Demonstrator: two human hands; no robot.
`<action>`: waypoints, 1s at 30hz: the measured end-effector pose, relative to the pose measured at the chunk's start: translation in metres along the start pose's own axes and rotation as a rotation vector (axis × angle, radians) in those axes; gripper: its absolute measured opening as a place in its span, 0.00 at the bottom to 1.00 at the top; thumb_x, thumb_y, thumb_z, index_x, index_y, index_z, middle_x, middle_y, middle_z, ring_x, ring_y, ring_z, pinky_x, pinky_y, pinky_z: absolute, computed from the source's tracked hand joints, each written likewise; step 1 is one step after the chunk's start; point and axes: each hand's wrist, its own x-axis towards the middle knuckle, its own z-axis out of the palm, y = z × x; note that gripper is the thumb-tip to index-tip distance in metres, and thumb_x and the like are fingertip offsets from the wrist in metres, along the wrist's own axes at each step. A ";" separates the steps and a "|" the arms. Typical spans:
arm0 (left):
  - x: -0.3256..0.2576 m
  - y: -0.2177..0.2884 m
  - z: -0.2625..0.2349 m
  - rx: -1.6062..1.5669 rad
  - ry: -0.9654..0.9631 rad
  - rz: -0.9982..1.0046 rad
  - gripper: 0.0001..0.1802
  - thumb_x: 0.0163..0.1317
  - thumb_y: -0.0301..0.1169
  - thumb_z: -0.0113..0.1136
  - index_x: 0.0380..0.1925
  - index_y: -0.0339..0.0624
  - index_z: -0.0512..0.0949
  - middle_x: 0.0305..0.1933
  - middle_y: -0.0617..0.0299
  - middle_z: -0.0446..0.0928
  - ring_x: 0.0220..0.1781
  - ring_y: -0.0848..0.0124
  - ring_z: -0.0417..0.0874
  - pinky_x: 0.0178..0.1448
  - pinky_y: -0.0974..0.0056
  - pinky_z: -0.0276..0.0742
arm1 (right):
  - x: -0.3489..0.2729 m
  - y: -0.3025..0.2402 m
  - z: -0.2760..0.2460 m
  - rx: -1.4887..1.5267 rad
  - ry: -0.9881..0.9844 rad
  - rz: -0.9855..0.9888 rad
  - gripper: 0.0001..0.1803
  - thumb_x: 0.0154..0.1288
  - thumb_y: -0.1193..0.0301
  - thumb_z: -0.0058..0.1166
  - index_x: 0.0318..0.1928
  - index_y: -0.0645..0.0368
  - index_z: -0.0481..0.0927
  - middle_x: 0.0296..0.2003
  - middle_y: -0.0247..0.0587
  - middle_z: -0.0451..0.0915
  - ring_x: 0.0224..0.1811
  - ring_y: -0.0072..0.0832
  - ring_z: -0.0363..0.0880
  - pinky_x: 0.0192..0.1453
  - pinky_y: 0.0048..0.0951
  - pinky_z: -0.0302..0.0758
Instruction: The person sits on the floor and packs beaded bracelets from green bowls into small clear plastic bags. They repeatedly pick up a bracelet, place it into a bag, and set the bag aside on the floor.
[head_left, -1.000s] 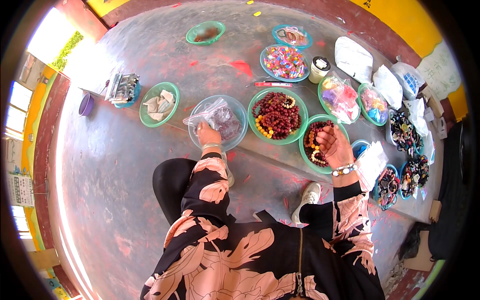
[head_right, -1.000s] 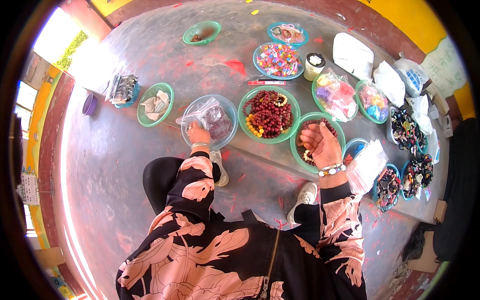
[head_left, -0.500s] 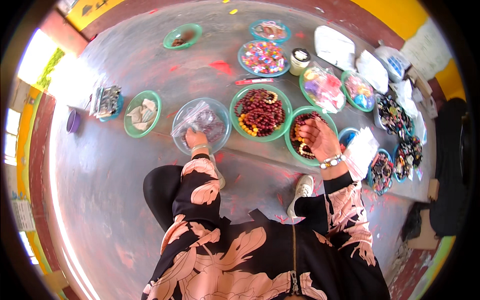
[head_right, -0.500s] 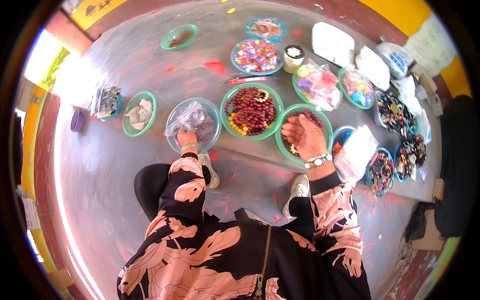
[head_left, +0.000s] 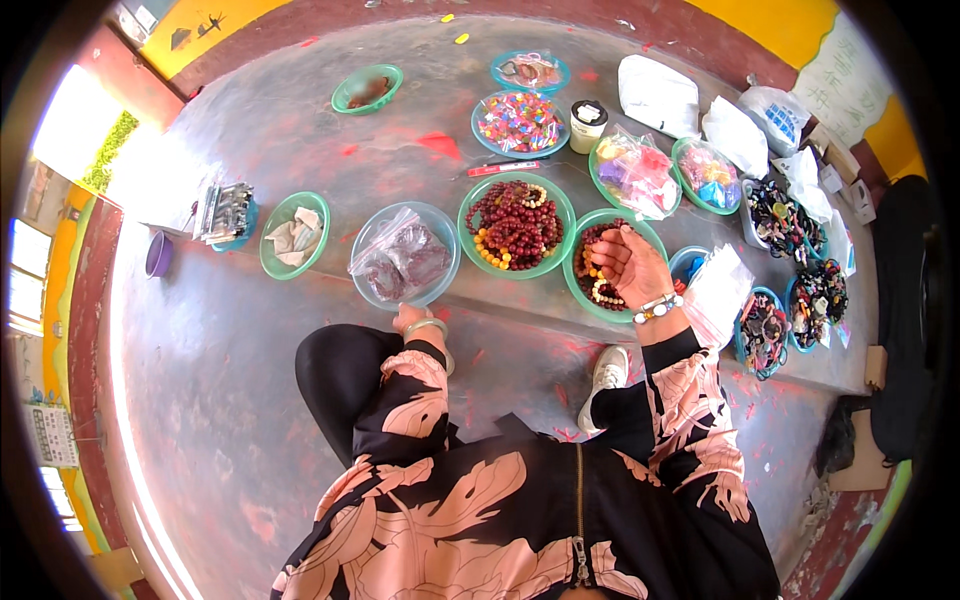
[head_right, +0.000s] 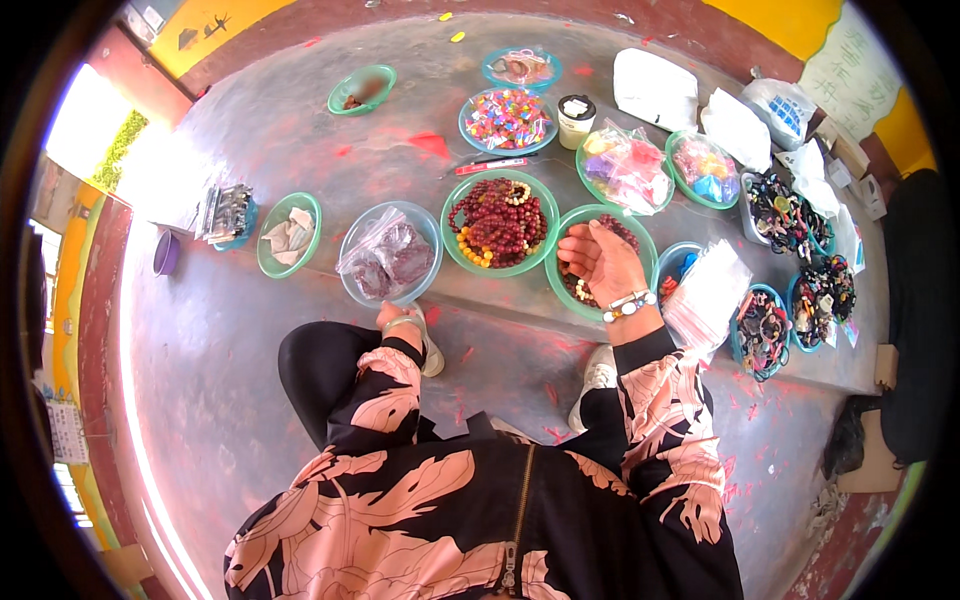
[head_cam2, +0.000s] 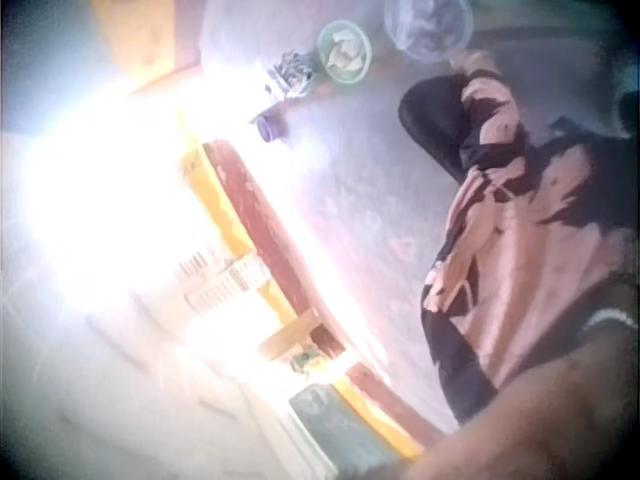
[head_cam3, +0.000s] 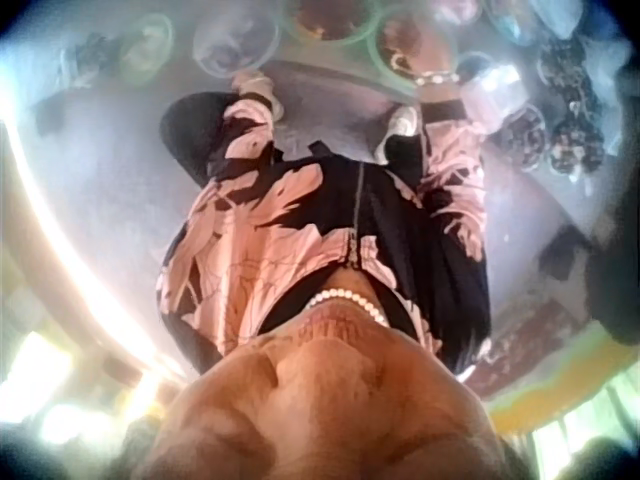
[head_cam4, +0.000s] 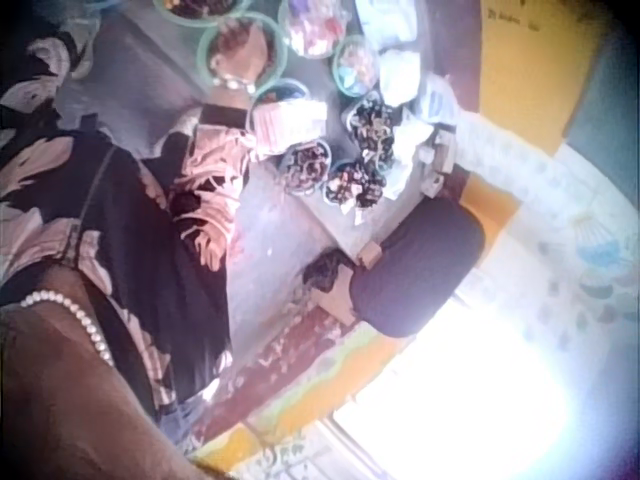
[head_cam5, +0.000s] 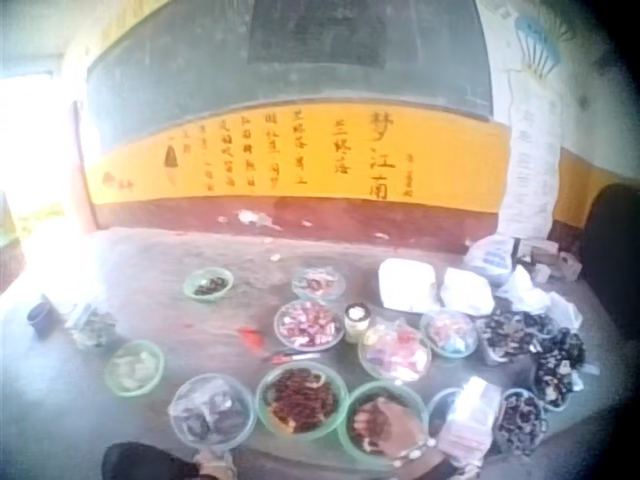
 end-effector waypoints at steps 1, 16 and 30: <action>0.003 0.000 0.000 -0.147 -0.063 -0.047 0.16 0.63 0.37 0.46 0.41 0.37 0.75 0.37 0.51 0.78 0.43 0.55 0.79 0.42 0.58 0.75 | 0.000 0.000 0.001 -0.001 0.012 0.000 0.15 0.65 0.62 0.47 0.37 0.62 0.78 0.30 0.43 0.82 0.31 0.31 0.82 0.35 0.26 0.76; 0.108 -0.037 -0.001 -0.859 -1.538 -0.033 0.14 0.65 0.40 0.39 0.37 0.46 0.71 0.31 0.60 0.73 0.36 0.67 0.72 0.36 0.67 0.68 | -0.001 -0.035 -0.025 0.072 -0.077 -0.234 0.14 0.66 0.63 0.46 0.38 0.62 0.76 0.32 0.43 0.82 0.33 0.30 0.82 0.33 0.24 0.76; -0.150 0.088 -0.020 -0.426 -0.788 0.058 0.14 0.62 0.40 0.56 0.40 0.43 0.72 0.38 0.60 0.77 0.37 0.70 0.77 0.37 0.68 0.72 | -0.077 -0.096 -0.228 0.586 0.331 -0.598 0.12 0.61 0.63 0.53 0.23 0.52 0.73 0.15 0.29 0.71 0.16 0.24 0.69 0.23 0.24 0.67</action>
